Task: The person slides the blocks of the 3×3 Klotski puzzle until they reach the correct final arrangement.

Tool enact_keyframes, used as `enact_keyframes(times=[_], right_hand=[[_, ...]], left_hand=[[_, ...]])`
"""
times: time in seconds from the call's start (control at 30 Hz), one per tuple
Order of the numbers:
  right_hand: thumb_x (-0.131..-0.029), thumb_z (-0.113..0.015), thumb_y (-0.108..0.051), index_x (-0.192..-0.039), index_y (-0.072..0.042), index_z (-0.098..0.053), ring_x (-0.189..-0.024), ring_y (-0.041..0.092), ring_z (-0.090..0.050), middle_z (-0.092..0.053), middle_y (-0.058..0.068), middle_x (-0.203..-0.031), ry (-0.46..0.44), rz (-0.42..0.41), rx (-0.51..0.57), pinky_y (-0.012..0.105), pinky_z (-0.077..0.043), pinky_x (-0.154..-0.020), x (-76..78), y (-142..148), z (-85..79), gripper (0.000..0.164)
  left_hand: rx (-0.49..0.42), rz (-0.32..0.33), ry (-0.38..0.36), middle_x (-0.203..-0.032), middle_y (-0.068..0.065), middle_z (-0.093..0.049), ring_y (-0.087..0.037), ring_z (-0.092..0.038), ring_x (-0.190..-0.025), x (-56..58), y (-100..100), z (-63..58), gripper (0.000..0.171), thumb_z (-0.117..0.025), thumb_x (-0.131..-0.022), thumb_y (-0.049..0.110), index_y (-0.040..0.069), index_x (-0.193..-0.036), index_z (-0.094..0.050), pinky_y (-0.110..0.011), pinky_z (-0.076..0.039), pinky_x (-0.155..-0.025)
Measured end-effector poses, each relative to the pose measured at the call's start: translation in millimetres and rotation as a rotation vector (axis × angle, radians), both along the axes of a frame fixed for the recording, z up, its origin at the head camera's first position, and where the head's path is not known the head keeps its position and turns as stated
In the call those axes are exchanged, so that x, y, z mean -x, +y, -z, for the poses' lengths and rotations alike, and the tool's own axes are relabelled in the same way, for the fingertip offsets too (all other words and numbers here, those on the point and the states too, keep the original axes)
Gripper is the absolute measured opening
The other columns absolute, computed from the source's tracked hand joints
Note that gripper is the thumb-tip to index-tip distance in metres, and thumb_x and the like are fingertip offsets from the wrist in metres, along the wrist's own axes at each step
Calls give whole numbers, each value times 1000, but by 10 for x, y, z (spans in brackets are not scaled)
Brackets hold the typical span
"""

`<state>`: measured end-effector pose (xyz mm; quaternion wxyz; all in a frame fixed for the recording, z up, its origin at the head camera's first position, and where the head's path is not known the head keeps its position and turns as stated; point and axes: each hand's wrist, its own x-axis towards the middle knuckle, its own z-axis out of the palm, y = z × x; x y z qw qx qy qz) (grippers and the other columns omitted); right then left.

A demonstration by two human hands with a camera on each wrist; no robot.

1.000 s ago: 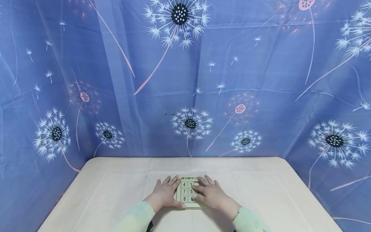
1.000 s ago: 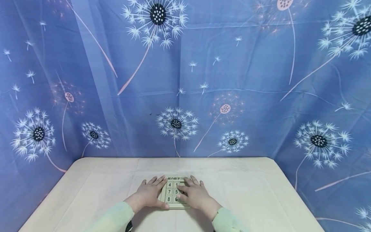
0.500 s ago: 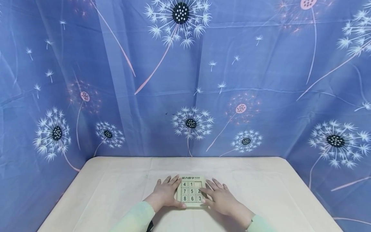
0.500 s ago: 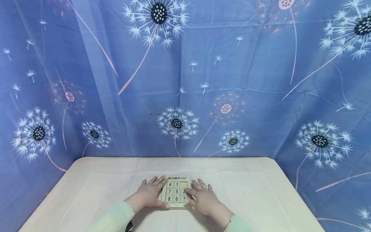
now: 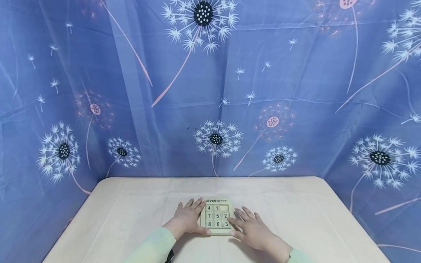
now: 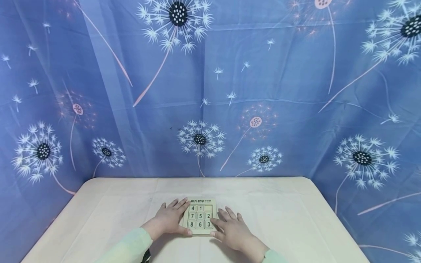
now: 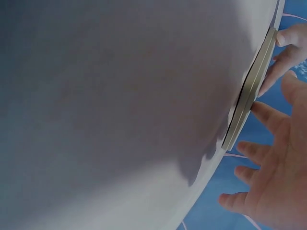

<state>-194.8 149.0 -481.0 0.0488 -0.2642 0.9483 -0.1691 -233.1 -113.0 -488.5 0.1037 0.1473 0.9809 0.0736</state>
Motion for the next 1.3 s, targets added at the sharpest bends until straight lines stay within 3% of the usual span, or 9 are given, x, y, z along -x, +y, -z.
enact_keyframes(times=[0.8, 1.3], right_hand=[[-99, -59, -50, -139, -13, -64, -149, 53, -35, -48, 24, -156, -12, 70, 15, 83, -28, -112, 104, -112, 39, 55], [-97, -62, -48, -137, -12, -65, -150, 52, -34, -48, 24, -156, -34, 110, 5, 81, -27, -114, 135, -169, -34, 54]], left_hand=[[-24, -2, -9, -168, -3, -37, -37, -37, -154, -14, -3, -12, 112, -80, -69, 73, 16, -158, -41, -66, -30, -123], [-21, -2, -13, -168, -3, -37, -36, -37, -154, -9, 1, -13, 113, -80, -69, 74, 16, -158, -41, -66, -31, -123]])
